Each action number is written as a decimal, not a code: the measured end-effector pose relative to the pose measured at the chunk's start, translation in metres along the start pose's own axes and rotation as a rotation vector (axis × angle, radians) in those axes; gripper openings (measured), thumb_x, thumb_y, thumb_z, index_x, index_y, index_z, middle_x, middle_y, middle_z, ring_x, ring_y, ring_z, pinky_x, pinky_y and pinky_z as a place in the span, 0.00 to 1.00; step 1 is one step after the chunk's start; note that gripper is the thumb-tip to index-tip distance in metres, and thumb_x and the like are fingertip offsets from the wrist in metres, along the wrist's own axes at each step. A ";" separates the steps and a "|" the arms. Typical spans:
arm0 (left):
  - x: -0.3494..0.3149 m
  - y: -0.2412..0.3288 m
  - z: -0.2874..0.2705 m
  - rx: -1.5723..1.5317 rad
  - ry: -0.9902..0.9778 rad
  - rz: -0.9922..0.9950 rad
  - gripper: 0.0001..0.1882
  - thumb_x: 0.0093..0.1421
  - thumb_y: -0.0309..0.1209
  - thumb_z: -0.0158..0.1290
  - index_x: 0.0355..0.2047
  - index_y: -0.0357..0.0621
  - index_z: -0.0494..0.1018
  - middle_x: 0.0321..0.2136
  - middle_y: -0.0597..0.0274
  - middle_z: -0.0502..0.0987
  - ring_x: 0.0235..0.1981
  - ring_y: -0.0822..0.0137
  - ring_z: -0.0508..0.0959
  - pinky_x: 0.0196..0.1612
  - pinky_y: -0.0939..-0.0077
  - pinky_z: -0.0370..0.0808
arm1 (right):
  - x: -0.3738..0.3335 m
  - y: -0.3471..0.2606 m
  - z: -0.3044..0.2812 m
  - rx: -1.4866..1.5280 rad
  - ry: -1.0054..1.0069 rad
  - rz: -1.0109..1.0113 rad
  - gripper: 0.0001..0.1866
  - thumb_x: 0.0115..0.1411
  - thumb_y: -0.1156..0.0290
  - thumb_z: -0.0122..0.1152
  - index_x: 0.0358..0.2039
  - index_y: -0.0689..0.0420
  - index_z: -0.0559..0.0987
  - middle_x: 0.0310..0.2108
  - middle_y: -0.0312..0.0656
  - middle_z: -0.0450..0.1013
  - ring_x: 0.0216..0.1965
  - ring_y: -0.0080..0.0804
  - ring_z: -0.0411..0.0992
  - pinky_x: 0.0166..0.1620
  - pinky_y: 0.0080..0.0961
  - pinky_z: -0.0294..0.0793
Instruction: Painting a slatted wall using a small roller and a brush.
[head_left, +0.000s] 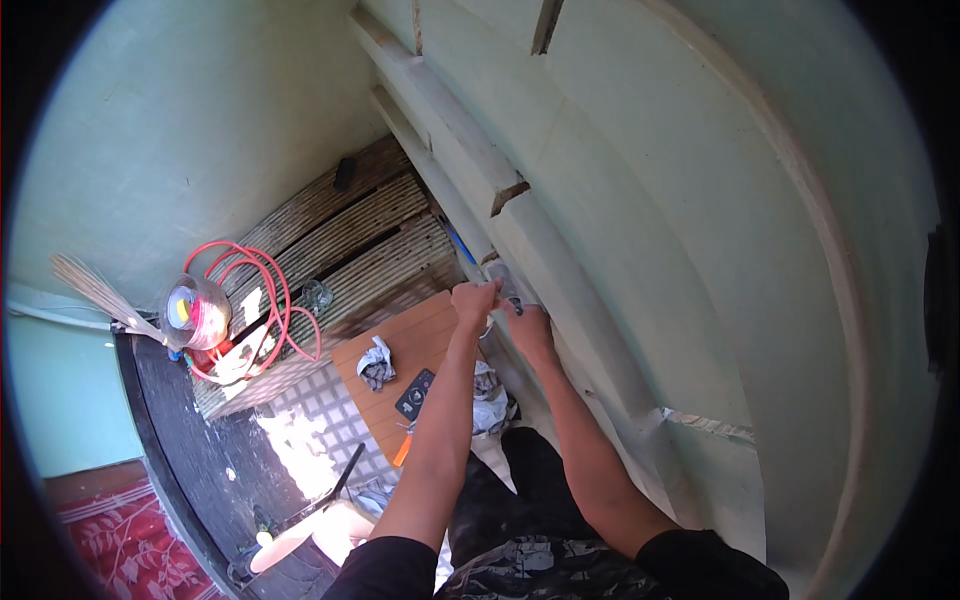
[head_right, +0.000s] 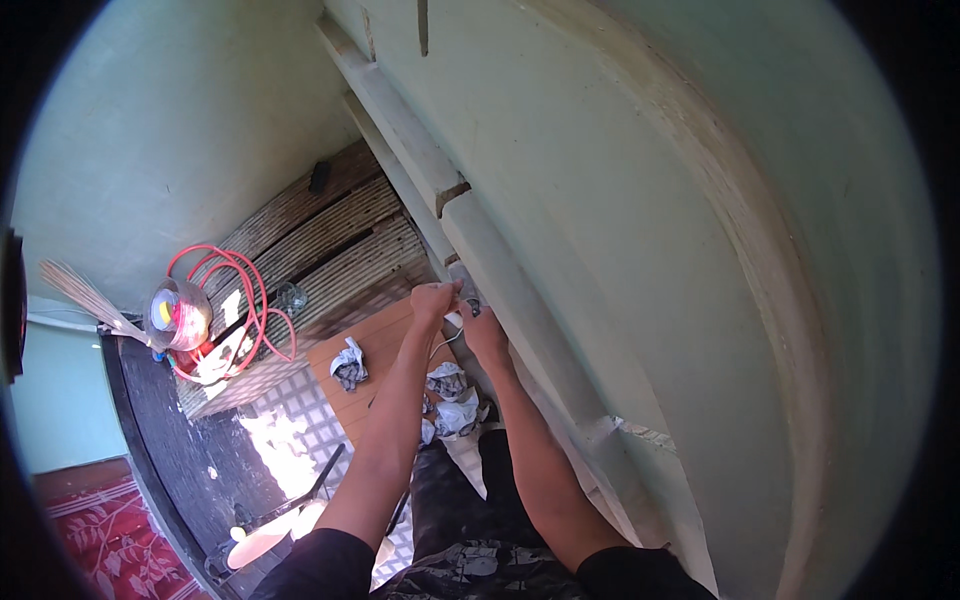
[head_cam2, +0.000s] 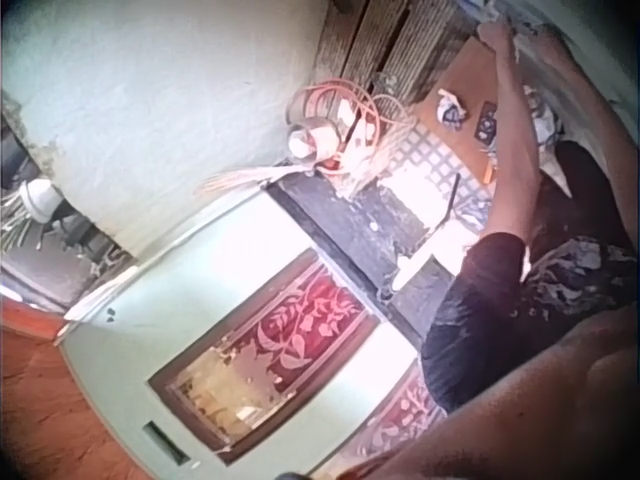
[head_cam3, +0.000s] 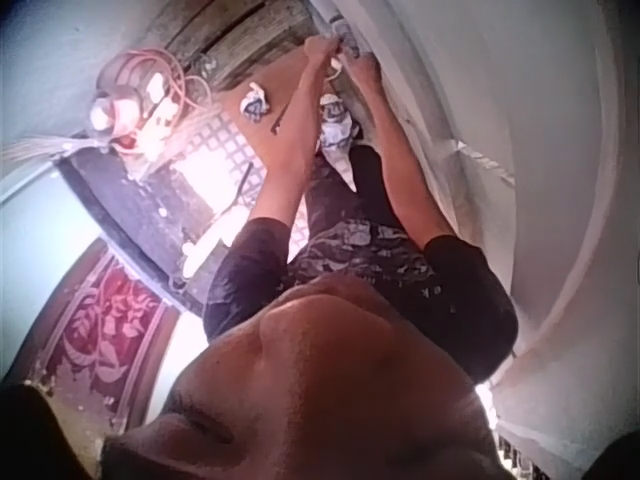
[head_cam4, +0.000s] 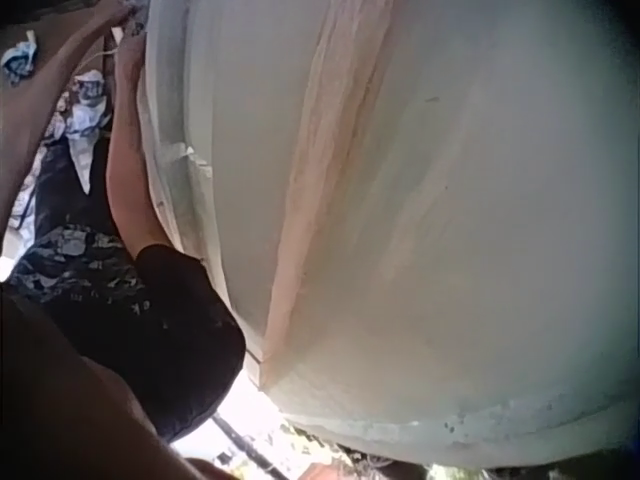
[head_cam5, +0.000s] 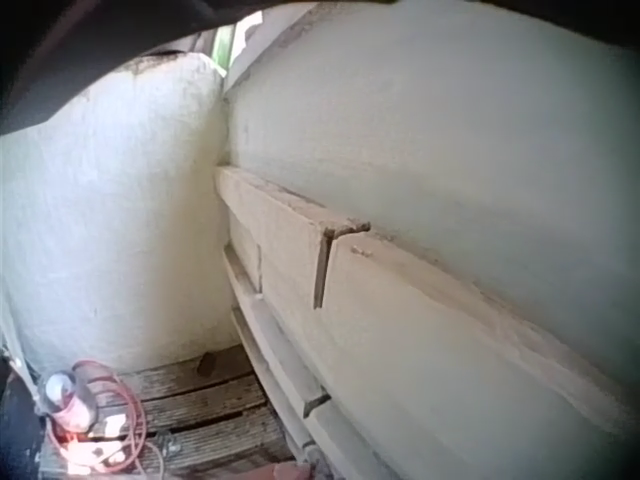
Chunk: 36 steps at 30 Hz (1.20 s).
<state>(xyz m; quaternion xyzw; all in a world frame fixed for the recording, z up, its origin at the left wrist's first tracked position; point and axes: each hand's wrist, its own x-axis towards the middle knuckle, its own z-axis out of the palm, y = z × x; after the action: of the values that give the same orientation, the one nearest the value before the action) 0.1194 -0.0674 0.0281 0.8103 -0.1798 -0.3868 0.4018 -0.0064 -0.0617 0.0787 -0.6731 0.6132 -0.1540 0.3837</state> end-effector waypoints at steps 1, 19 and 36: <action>-0.002 -0.004 -0.002 -0.035 -0.035 -0.030 0.21 0.45 0.46 0.62 0.13 0.39 0.77 0.12 0.58 0.76 0.17 0.66 0.78 0.29 0.71 0.76 | -0.012 -0.001 -0.003 -0.002 -0.005 0.006 0.23 0.58 0.55 0.57 0.26 0.67 0.77 0.24 0.60 0.73 0.33 0.56 0.74 0.34 0.42 0.71; -0.069 -0.032 0.023 -0.065 -0.066 -0.063 0.18 0.46 0.43 0.62 0.14 0.39 0.77 0.11 0.60 0.76 0.18 0.66 0.79 0.31 0.72 0.76 | -0.057 0.040 -0.021 -0.050 0.003 0.081 0.23 0.58 0.54 0.56 0.26 0.65 0.78 0.24 0.61 0.72 0.34 0.57 0.74 0.35 0.43 0.71; -0.030 -0.001 0.008 0.033 0.000 0.063 0.18 0.46 0.43 0.61 0.14 0.39 0.78 0.12 0.59 0.77 0.18 0.67 0.79 0.31 0.73 0.76 | -0.010 0.016 -0.016 -0.070 -0.034 -0.025 0.24 0.57 0.53 0.56 0.26 0.66 0.78 0.25 0.61 0.73 0.35 0.58 0.73 0.36 0.44 0.72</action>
<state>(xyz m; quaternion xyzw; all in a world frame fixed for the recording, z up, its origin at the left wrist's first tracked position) 0.0941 -0.0535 0.0388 0.8107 -0.2116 -0.3708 0.4005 -0.0307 -0.0566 0.0811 -0.6962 0.6031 -0.1258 0.3684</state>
